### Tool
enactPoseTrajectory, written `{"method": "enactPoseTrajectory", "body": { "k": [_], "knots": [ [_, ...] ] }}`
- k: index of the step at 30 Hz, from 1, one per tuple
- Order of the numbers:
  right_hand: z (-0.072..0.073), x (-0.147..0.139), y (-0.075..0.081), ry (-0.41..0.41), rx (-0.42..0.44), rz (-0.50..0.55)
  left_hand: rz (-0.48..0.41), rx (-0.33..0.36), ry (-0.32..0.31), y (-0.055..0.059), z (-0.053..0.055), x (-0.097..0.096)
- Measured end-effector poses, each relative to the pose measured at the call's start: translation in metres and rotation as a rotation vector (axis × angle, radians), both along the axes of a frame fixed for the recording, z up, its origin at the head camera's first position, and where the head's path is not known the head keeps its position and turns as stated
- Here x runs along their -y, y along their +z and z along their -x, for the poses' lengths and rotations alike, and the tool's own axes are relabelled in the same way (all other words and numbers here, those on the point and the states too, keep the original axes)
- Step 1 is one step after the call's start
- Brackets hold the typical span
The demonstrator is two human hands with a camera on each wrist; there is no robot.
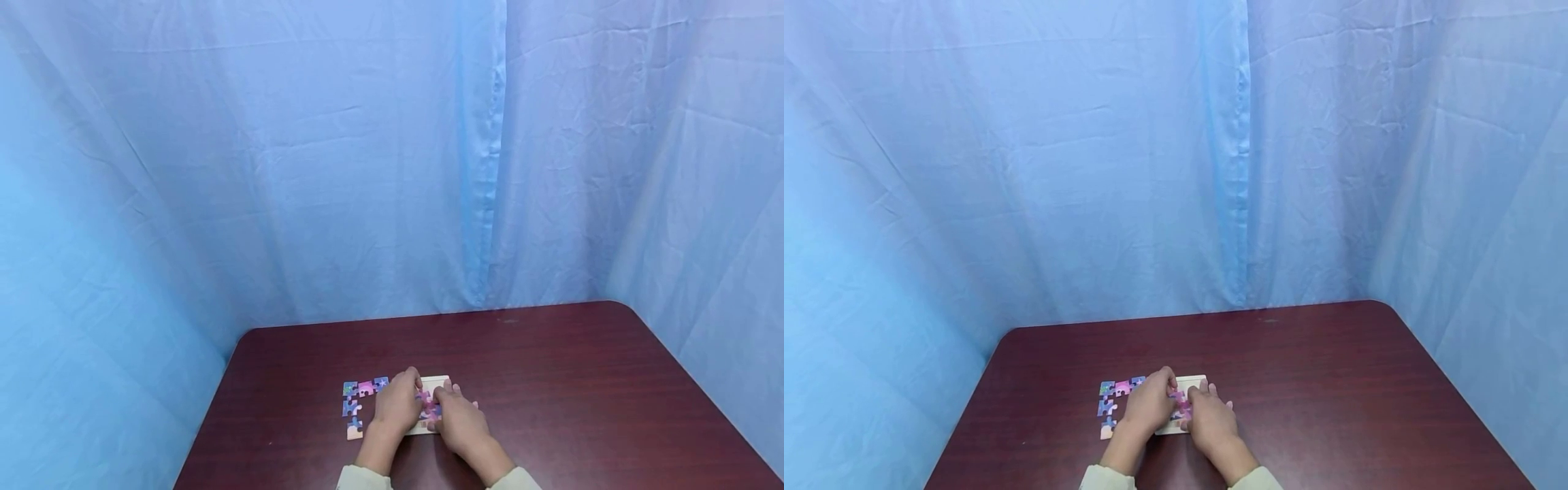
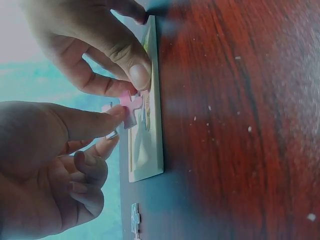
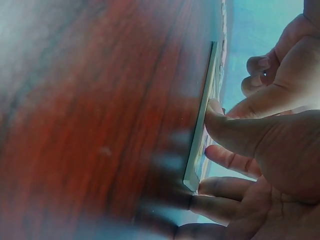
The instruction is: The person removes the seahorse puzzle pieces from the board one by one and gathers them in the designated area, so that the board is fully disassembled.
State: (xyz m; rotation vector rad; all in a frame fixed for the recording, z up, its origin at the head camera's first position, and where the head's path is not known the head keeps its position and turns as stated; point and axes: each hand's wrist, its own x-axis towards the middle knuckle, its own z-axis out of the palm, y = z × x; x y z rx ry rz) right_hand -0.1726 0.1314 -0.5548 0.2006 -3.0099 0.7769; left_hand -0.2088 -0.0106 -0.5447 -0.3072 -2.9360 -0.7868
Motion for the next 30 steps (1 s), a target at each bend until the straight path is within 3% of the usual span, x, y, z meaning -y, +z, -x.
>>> {"method": "enactPoseTrajectory", "body": {
  "k": [8,16,24,30],
  "knots": [
    [0.001,0.000,0.000,0.003,0.026,-0.017,-0.054,-0.005,-0.010,0.005,-0.004,0.003],
    [0.009,-0.004,-0.022,0.022,-0.036,-0.035,-0.135,0.063,0.015,0.012,-0.007,0.013],
    [0.005,-0.002,-0.002,-0.002,0.039,-0.014,-0.139,0.022,0.056,0.015,-0.009,0.028],
    [0.003,0.000,0.001,-0.005,0.043,-0.024,-0.148,0.046,0.085,0.016,-0.013,0.041]
  ]
}}
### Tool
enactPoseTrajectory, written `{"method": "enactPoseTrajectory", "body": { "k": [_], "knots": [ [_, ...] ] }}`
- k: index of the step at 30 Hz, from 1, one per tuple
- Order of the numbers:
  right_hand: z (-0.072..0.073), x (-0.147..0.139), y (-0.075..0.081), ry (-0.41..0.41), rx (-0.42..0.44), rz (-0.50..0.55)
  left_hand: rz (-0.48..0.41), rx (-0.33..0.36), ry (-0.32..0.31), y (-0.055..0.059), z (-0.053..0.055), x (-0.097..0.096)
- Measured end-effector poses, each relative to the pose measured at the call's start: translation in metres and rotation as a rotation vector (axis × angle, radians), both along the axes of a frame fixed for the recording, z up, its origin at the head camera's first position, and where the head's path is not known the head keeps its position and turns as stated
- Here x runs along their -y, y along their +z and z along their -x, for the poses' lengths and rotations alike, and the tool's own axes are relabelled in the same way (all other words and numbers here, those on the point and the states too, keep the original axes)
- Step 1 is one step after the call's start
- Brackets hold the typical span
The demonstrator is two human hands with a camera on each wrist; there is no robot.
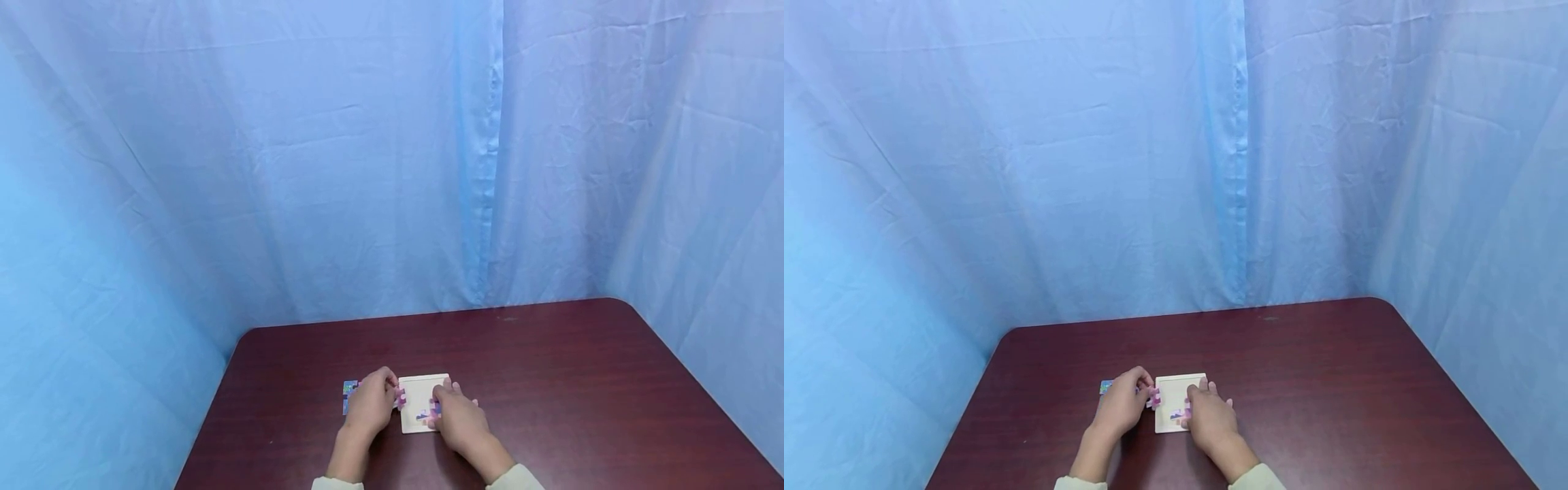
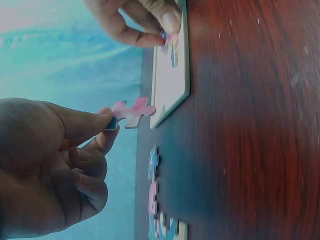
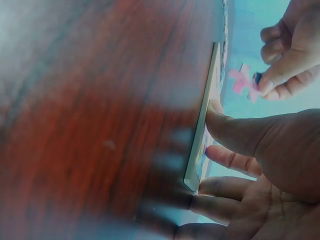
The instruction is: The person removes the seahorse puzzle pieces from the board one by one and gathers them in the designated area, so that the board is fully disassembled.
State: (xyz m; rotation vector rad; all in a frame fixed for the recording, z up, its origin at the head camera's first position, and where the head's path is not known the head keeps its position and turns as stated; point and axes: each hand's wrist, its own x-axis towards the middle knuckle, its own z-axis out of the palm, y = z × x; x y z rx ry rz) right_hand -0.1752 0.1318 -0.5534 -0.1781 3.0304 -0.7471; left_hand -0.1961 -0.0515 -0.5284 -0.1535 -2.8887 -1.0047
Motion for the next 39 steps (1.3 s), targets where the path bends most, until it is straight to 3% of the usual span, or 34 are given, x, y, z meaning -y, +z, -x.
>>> {"method": "enactPoseTrajectory", "body": {
  "k": [15,20,27,39],
  "knots": [
    [-0.001,-0.001,0.001,0.008,0.014,0.008,-0.011,0.015,0.056,-0.001,-0.004,0.036],
    [-0.001,-0.001,-0.001,0.020,0.012,0.007,0.029,0.022,0.067,-0.005,-0.006,0.046],
    [-0.002,0.000,-0.002,0.016,0.017,0.014,0.038,0.050,0.060,-0.013,-0.005,0.052],
    [-0.001,0.000,-0.003,0.008,-0.021,0.009,0.045,0.031,0.068,-0.017,0.004,0.053]
  ]
}}
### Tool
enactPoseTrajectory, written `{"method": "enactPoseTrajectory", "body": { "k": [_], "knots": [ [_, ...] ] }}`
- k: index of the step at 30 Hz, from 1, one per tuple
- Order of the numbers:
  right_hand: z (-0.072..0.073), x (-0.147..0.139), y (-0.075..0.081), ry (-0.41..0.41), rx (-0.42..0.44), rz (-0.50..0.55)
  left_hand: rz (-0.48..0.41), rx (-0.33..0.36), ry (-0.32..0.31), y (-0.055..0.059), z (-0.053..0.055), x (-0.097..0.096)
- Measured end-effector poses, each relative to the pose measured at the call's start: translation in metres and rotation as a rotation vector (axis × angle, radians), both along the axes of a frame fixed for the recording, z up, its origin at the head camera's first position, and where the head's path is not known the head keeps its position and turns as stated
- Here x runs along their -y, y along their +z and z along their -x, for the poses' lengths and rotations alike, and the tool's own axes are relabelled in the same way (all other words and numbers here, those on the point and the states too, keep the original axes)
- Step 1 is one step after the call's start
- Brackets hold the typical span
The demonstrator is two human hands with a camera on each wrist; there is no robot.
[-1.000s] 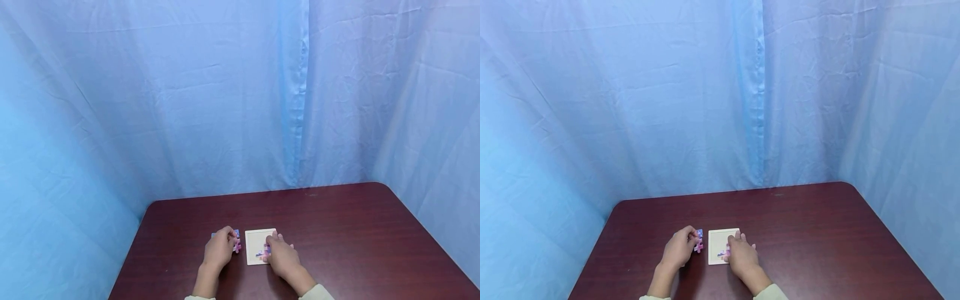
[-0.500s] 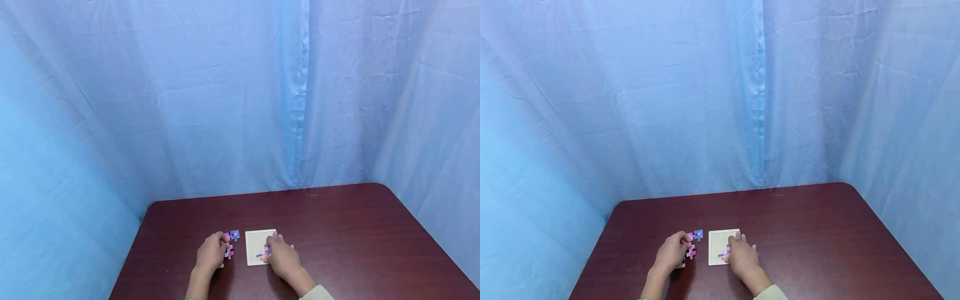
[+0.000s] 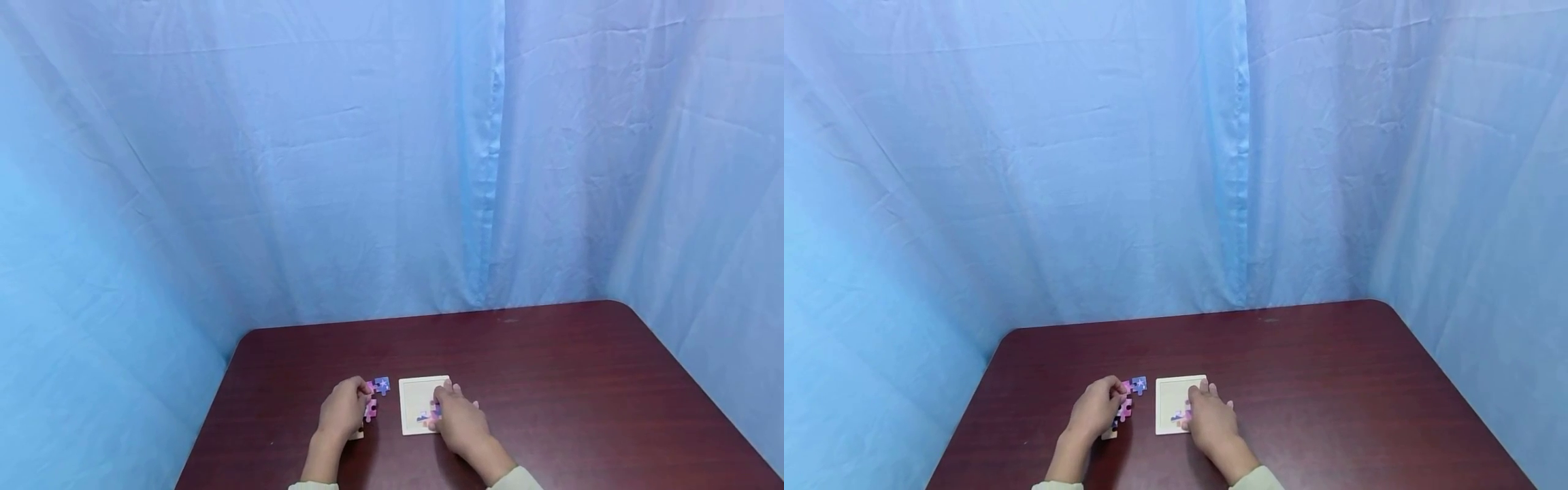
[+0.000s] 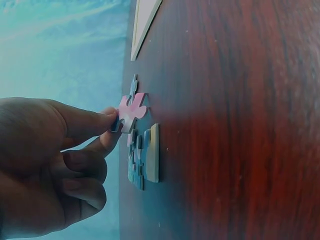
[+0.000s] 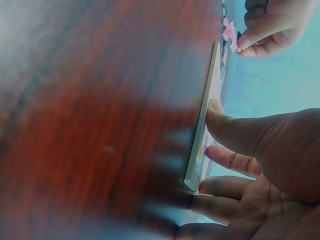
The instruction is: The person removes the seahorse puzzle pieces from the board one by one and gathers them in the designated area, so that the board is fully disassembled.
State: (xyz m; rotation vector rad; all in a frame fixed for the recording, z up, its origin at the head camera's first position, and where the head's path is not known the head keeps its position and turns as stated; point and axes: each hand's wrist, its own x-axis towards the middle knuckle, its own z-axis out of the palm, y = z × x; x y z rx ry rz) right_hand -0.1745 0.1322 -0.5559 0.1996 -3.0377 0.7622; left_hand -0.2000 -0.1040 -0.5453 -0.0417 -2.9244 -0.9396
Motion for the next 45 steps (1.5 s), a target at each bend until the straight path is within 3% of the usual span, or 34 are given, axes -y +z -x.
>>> {"method": "enactPoseTrajectory", "body": {
  "k": [5,13,18,25,33,45],
  "knots": [
    [0.000,0.000,0.001,-0.003,-0.006,-0.003,0.007,0.008,0.023,-0.004,0.001,-0.003],
    [0.000,-0.001,0.000,-0.005,0.001,0.001,0.040,-0.054,0.048,-0.002,0.002,-0.005],
    [0.001,-0.001,-0.001,-0.006,0.033,0.000,0.013,-0.035,0.004,0.001,-0.003,-0.014],
    [0.000,0.000,-0.001,0.000,0.045,-0.003,-0.009,-0.050,-0.128,0.006,-0.016,-0.037],
    [0.000,-0.001,0.000,0.005,0.028,-0.012,0.029,-0.075,-0.243,0.003,-0.026,-0.063],
    [0.000,-0.002,0.001,0.014,-0.006,-0.009,0.182,-0.136,-0.221,0.000,-0.033,-0.085]
  ]
}}
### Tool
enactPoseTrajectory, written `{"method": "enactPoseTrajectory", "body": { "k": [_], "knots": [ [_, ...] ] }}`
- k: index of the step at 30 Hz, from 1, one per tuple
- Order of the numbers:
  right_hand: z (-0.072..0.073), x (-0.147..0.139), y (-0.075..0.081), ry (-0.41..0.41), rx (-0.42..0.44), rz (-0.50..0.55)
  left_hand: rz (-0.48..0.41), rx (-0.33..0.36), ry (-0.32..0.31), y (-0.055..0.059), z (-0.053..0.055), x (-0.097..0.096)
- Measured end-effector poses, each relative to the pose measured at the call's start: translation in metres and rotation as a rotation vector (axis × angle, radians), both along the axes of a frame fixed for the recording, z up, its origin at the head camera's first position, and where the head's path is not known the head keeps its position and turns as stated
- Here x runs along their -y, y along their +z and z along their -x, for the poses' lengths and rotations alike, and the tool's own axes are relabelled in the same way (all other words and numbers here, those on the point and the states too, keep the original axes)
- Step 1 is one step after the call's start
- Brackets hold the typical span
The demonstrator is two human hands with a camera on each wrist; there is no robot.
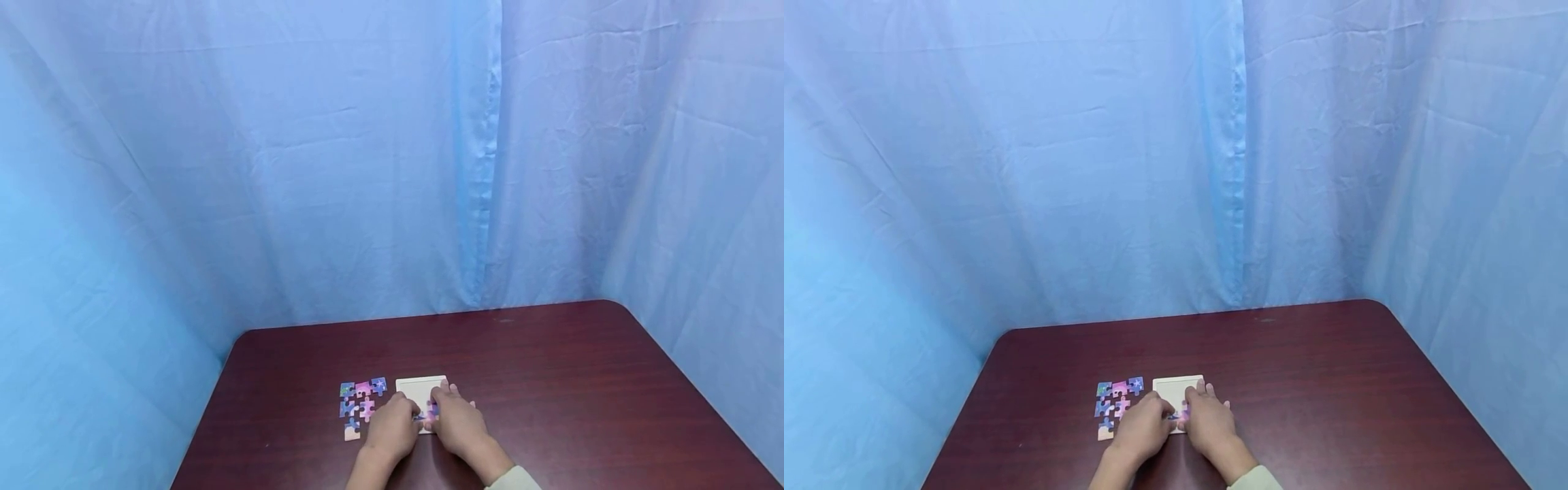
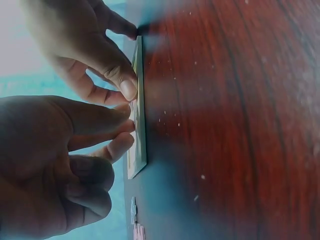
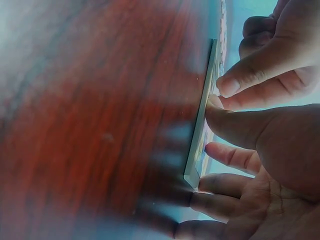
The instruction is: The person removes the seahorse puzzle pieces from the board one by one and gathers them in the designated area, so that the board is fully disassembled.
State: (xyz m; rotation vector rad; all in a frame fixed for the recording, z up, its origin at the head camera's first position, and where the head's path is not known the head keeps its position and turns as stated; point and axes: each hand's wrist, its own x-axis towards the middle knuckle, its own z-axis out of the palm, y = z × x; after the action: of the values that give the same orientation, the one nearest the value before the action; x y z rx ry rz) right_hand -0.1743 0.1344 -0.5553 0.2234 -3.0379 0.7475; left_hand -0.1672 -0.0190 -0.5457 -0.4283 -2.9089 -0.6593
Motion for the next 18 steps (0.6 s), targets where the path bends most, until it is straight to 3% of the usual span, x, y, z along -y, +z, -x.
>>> {"method": "enactPoseTrajectory", "body": {
  "k": [8,18],
  "knots": [
    [-0.0010,-0.0012,-0.0009,0.022,-0.022,-0.017,0.032,-0.002,0.025,-0.0053,0.0038,-0.0046],
    [-0.0011,-0.0018,0.0023,0.025,0.009,-0.033,0.004,0.002,0.056,-0.0082,0.0067,-0.0062]
  ]
}}
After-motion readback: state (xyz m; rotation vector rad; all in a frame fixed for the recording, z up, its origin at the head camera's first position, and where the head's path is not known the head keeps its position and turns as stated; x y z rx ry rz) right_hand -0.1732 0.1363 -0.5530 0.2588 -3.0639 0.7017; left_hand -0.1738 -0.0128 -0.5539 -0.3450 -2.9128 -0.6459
